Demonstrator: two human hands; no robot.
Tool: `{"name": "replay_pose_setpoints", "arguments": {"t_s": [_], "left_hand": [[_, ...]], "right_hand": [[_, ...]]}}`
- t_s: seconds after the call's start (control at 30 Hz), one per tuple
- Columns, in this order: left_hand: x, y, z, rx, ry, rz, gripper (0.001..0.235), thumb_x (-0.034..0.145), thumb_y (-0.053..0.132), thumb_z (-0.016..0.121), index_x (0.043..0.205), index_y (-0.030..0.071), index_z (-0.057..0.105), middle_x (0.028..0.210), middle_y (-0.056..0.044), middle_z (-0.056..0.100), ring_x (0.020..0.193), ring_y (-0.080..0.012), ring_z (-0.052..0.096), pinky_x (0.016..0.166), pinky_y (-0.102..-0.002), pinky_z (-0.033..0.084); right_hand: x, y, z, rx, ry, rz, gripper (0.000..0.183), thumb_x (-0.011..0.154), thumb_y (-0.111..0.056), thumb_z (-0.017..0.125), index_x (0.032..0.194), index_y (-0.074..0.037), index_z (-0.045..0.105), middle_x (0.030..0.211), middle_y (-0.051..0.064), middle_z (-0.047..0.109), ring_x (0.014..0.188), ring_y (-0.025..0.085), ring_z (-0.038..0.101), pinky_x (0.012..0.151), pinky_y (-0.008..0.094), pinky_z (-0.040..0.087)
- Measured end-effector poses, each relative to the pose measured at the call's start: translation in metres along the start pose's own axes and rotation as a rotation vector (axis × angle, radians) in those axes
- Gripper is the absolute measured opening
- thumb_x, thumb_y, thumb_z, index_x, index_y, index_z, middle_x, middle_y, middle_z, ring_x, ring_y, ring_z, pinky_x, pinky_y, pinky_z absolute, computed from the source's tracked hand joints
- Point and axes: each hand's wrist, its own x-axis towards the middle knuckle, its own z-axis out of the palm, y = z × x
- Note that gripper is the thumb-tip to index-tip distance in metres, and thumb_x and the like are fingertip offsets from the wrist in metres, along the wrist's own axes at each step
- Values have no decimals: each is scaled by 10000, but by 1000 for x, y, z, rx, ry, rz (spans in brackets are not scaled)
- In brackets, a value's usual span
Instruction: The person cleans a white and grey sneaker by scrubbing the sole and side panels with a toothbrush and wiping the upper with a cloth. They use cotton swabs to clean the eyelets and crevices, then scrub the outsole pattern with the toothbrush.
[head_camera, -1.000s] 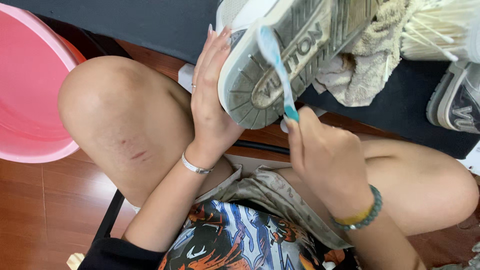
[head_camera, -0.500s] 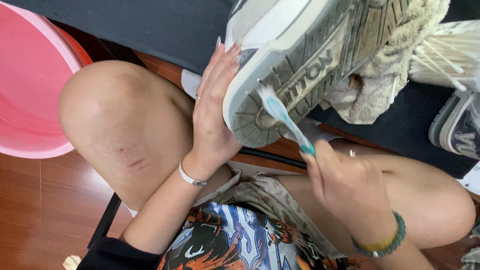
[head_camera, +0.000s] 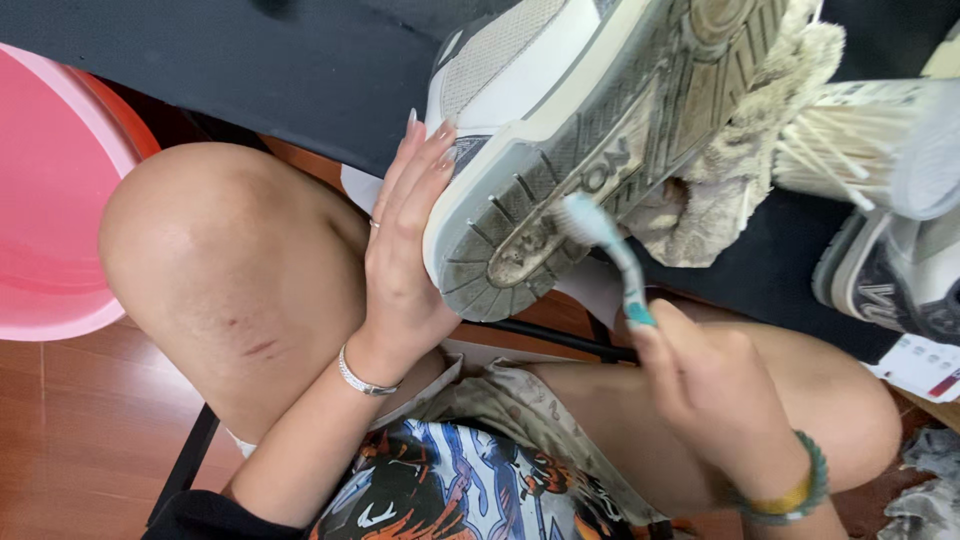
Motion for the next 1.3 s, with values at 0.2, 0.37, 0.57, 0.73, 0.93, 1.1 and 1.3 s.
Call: {"name": "replay_pose_setpoints", "arguments": {"t_s": [0.2,0.37,0.57,0.73,0.93,1.1,1.3], "left_hand": [[3,4,-1,7,9,-3,763,898,60,883,1486,29,397,1547,-217,498,1479,-378,474,1313,-530,314],[4,6,-1,-5,23,0,790,841,68,897,1460,13,409,1514,-214,507,1482,-409,476,1333,-559,316],[8,9,-2,-4,36,-9,819,777,70,912,1435,11,429,1527,-226,490,1490,-436,436,1304,-552,318],[6,13,-5,-16,34,-37,835,765,48,904,1453,20,433,1540,-204,490,1499,-429,431,1293,-515,340],[9,12,-6,-36,41,-19,874,730,63,912,1457,34,427,1539,-188,483,1492,-424,426,1281,-518,340],[6,11,-4,-22,39,-41,869,732,46,904,1461,41,431,1539,-183,493,1504,-424,416,1271,-506,355],[6,11,-5,-42,47,-49,877,721,62,915,1457,39,438,1545,-185,484,1502,-411,417,1269,-503,358]], "right_hand": [[-4,66,-21,1482,-533,157,459,1104,-342,499,805,2,552,558,34,520,437,106,428,428,248,330],[14,64,-38,1622,-552,-7,458,1102,-314,502,794,17,577,587,91,566,413,142,447,398,255,339],[39,6,-93,858,-21,83,485,1088,-347,409,1007,66,649,537,-19,461,389,52,365,358,223,271],[82,-43,-145,290,293,14,162,1052,-180,493,1121,-34,491,582,7,469,425,44,381,385,220,309],[155,-29,-183,-748,481,-579,167,1158,-169,708,1119,-12,669,868,108,696,730,145,679,658,243,517],[197,-11,-193,-872,441,-401,264,1130,-197,681,991,24,721,732,140,681,548,192,603,517,290,463],[242,-12,-190,-893,353,-178,267,1133,-229,659,1052,13,735,731,157,687,506,220,591,467,329,458]]}}
